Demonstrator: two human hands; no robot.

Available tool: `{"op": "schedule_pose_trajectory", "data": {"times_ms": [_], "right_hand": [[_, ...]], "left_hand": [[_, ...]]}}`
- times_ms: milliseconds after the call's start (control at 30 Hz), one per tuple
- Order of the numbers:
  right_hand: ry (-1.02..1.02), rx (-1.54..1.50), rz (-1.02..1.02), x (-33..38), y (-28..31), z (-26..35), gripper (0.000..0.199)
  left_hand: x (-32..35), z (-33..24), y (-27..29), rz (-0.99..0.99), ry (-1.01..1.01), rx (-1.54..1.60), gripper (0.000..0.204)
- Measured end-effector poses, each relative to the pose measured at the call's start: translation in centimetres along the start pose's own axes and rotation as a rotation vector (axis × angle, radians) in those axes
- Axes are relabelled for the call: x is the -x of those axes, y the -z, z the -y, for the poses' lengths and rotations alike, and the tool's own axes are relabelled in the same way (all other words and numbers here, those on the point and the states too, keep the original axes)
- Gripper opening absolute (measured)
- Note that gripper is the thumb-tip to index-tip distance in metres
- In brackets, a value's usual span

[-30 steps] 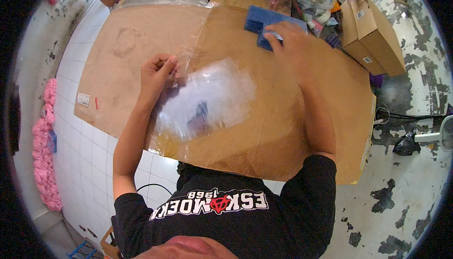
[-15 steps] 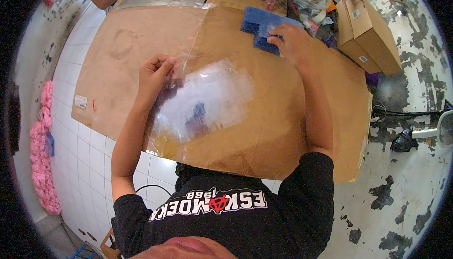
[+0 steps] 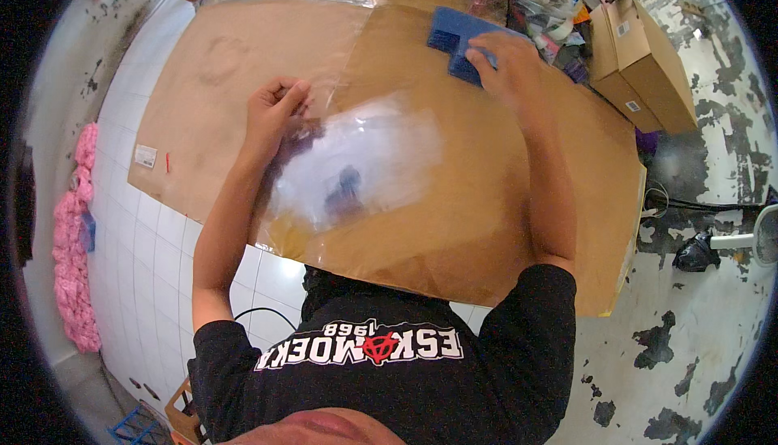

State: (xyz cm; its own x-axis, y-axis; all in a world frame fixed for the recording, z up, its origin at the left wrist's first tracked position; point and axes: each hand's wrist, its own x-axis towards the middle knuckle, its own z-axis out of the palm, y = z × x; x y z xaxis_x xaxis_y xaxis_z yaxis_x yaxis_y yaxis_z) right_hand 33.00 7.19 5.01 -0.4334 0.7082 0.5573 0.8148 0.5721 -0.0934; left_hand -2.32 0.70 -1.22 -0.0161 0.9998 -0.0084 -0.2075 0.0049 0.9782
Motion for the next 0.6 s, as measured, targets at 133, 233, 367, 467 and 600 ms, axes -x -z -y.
{"op": "schedule_pose_trajectory", "data": {"times_ms": [133,233,367,467,600], "right_hand": [[-0.271,-0.45,-0.028,-0.1,-1.0,5.0,0.03],[-0.412,-0.883,0.114,0.8,-2.5,5.8,0.04],[-0.568,-1.181,0.291,1.0,-2.6,6.4,0.05],[-0.648,-1.266,0.349,0.7,-2.2,6.8,0.053],[-0.682,-1.31,0.388,0.6,-2.1,6.7,0.055]], "left_hand": [[0.2,0.0,0.6,0.005,-0.021,-0.031,0.016],[-0.1,0.3,0.8,0.0,-0.043,-0.013,0.016],[-0.2,0.3,1.0,-0.008,-0.064,0.053,0.016],[-0.4,0.3,1.2,-0.009,-0.063,0.088,0.016],[-0.6,0.6,1.3,-0.021,-0.046,0.139,0.016]]}}
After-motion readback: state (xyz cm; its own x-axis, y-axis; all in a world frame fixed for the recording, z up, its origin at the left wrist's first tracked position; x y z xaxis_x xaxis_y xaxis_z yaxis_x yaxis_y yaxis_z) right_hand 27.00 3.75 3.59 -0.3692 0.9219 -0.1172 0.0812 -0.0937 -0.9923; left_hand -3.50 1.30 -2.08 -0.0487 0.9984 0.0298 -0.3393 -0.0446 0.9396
